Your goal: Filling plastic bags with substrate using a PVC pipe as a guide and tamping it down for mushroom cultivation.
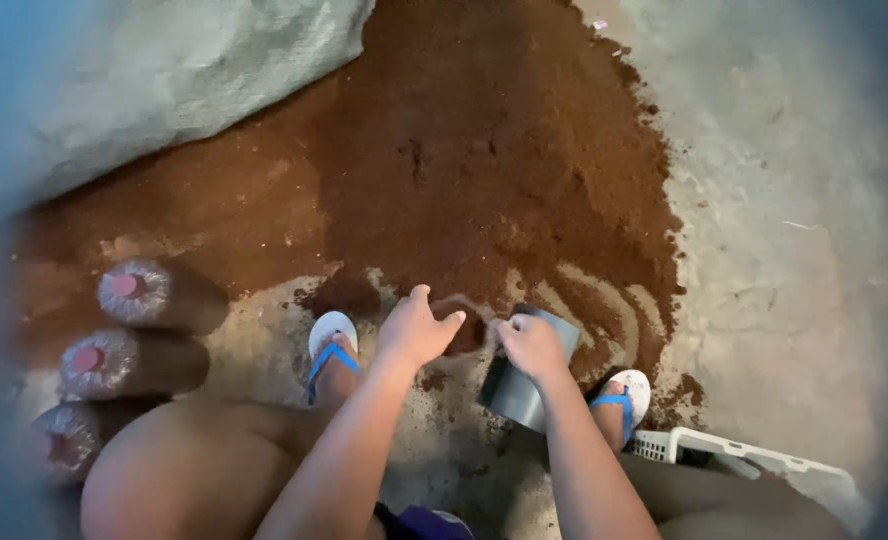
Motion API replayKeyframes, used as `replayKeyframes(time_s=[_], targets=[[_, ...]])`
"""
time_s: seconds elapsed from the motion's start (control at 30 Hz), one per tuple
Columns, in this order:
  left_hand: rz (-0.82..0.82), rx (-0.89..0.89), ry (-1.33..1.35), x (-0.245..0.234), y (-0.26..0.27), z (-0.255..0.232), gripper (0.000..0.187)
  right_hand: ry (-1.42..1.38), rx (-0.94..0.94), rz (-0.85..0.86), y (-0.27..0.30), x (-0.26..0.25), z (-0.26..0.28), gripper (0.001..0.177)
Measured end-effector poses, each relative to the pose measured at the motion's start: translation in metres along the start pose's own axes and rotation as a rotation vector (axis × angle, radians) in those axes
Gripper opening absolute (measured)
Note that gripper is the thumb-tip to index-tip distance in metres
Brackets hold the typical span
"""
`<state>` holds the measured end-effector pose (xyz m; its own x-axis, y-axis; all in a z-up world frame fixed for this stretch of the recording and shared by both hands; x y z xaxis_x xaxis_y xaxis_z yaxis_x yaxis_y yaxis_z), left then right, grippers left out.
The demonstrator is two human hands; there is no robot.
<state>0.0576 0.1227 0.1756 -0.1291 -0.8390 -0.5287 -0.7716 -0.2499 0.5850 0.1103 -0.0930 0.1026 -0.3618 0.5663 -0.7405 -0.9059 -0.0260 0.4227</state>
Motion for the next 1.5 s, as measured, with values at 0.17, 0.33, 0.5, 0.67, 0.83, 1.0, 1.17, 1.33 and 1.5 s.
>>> replayKeyframes(time_s=[0.17, 0.33, 0.5, 0.67, 0.83, 1.0, 1.17, 1.33, 1.5], targets=[[-0.088, 0.049, -0.216, 0.028, -0.023, 0.003, 0.065, -0.036, 0.107, 0.175, 0.026, -0.010, 0.022, 0.073], [-0.190, 0.075, -0.291, 0.048, -0.060, 0.026, 0.033, 0.114, 0.047, 0.244, 0.011, 0.034, -0.005, 0.048], [0.102, 0.069, -0.568, 0.033, -0.060, 0.048, 0.017, 0.199, 0.022, 0.053, 0.020, 0.008, 0.010, 0.038], [0.163, -0.014, -0.511, 0.029, -0.031, 0.041, 0.031, 0.225, -0.092, 0.123, 0.007, 0.016, 0.001, 0.031], [0.119, 0.015, -0.565, 0.019, -0.010, 0.030, 0.041, 0.239, -0.062, 0.077, 0.018, 0.002, 0.021, 0.047], [-0.025, 0.094, -0.364, 0.022, -0.004, 0.036, 0.050, -0.090, -0.310, 0.036, 0.018, 0.019, 0.031, 0.031], [0.015, 0.326, -0.304, 0.003, 0.056, 0.005, 0.061, -0.244, -0.334, -0.001, -0.001, 0.038, 0.010, 0.020], [-0.057, 0.435, -0.510, 0.031, 0.037, 0.026, 0.017, -0.329, -0.316, 0.153, 0.013, 0.019, 0.017, 0.021], [-0.270, 0.689, -0.226, 0.078, -0.012, 0.075, 0.020, -0.155, -0.346, 0.297, 0.023, 0.015, 0.018, 0.021]])
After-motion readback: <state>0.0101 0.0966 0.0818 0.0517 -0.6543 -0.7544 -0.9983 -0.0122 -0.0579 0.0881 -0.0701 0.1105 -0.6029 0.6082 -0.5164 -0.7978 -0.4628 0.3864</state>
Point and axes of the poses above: each hand's wrist, its own y-axis away from the middle knuckle, its own x-axis out of the palm, z = x × y, the point moved 1 cm from there along -y, towards the middle knuckle, and after that the axes turned 8 degrees about -z, right-handed, at the moved point
